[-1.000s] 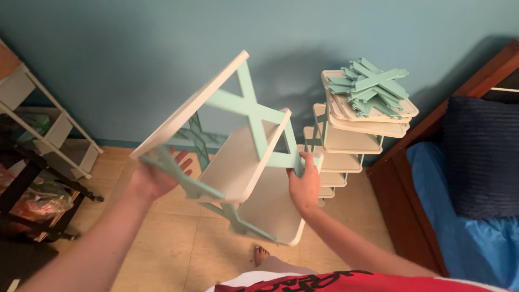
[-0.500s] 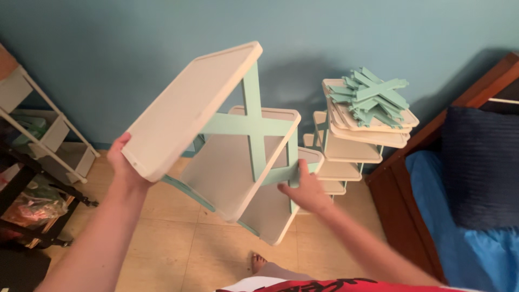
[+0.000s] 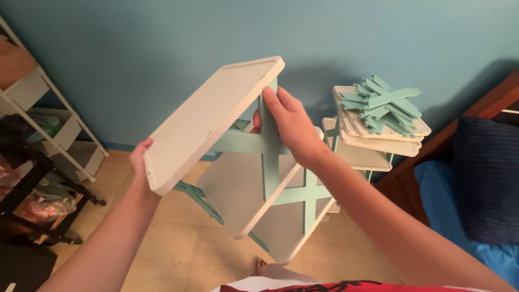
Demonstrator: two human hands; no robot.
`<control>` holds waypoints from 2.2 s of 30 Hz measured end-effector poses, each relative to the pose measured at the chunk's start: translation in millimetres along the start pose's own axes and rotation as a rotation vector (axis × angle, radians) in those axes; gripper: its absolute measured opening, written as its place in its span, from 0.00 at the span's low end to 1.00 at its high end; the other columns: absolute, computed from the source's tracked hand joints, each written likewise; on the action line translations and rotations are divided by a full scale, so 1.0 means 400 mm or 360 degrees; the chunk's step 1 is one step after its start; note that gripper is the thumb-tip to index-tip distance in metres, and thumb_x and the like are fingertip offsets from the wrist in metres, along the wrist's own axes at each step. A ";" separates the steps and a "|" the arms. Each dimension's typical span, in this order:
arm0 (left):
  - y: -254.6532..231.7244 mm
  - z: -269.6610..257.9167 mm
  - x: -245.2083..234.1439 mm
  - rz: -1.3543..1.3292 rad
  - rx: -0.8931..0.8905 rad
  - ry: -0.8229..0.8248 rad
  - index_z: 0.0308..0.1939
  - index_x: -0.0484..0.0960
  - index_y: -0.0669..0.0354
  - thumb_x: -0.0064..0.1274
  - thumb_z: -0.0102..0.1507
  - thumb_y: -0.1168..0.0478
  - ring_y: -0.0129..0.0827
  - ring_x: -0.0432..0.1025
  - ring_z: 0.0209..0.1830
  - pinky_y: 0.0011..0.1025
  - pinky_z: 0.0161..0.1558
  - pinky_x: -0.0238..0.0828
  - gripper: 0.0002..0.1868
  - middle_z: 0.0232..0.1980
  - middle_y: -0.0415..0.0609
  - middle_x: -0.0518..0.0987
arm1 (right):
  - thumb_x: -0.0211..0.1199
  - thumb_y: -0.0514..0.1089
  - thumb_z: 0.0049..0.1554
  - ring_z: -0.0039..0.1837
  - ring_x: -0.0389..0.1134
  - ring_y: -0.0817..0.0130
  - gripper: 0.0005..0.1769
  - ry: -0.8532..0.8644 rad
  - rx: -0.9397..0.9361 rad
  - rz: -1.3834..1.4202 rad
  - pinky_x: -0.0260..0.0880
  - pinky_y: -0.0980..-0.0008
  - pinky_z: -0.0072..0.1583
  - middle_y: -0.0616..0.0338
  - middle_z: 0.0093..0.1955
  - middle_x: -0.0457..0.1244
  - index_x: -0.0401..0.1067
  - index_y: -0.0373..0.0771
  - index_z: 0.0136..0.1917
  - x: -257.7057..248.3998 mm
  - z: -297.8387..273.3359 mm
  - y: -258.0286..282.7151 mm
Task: The person assembles a modular shelving unit by connecting white trays with light-blue cross-brackets. They repeatedly attach and detach brackets to trays, stacking completed sections and handling loose parts on the floor.
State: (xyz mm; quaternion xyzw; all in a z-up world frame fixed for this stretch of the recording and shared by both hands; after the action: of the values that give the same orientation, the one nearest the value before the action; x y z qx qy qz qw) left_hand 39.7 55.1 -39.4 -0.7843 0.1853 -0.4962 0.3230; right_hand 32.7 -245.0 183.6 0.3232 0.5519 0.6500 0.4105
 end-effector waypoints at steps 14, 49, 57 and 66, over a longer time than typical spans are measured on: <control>-0.171 -0.116 0.496 0.1261 0.1201 0.0996 0.47 0.82 0.55 0.52 0.65 0.44 0.21 0.68 0.51 0.23 0.52 0.61 0.20 0.49 0.34 0.74 | 0.49 0.58 0.65 0.36 0.67 0.76 0.22 0.0124 0.0221 -0.0597 0.68 0.71 0.41 0.66 0.32 0.65 0.72 0.40 0.47 0.087 -0.013 -0.042; -0.122 -0.396 0.675 0.1643 0.1440 0.0278 0.21 0.69 0.65 0.56 0.55 0.62 0.38 0.53 0.22 0.37 0.26 0.54 0.13 0.19 0.52 0.64 | 0.44 0.62 0.68 0.30 0.46 0.69 0.37 -0.0845 -0.0058 -0.0785 0.53 0.61 0.33 0.57 0.23 0.48 0.60 0.32 0.29 -0.024 -0.077 -0.039; -0.081 -0.431 0.641 0.2237 0.1259 0.0589 0.61 0.63 0.66 0.65 0.54 0.52 0.58 0.74 0.51 0.45 0.48 0.74 0.40 0.58 0.62 0.69 | 0.44 0.66 0.68 0.29 0.50 0.62 0.40 -0.1081 -0.0094 -0.0918 0.60 0.60 0.35 0.55 0.23 0.56 0.68 0.32 0.30 -0.057 -0.008 -0.041; -0.096 -0.495 0.609 0.2792 0.1173 0.0533 0.60 0.63 0.70 0.46 0.56 0.71 0.62 0.76 0.44 0.51 0.45 0.72 0.27 0.43 0.66 0.79 | 0.38 0.64 0.67 0.24 0.63 0.63 0.39 -0.0782 0.0266 -0.0889 0.65 0.59 0.35 0.53 0.23 0.61 0.62 0.33 0.28 0.017 -0.020 -0.034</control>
State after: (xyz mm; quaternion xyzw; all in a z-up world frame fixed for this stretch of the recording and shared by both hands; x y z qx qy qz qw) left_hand -32.5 -130.0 206.6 -0.1355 0.5815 -0.2109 0.7740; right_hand 25.0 -241.8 168.6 0.3389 0.5548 0.3691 0.6641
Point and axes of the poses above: each hand's wrist, its own z-axis towards the middle knuckle, its own x-axis out of the palm, y = z × x, the point moved 6 cm from there along z, towards the middle knuckle
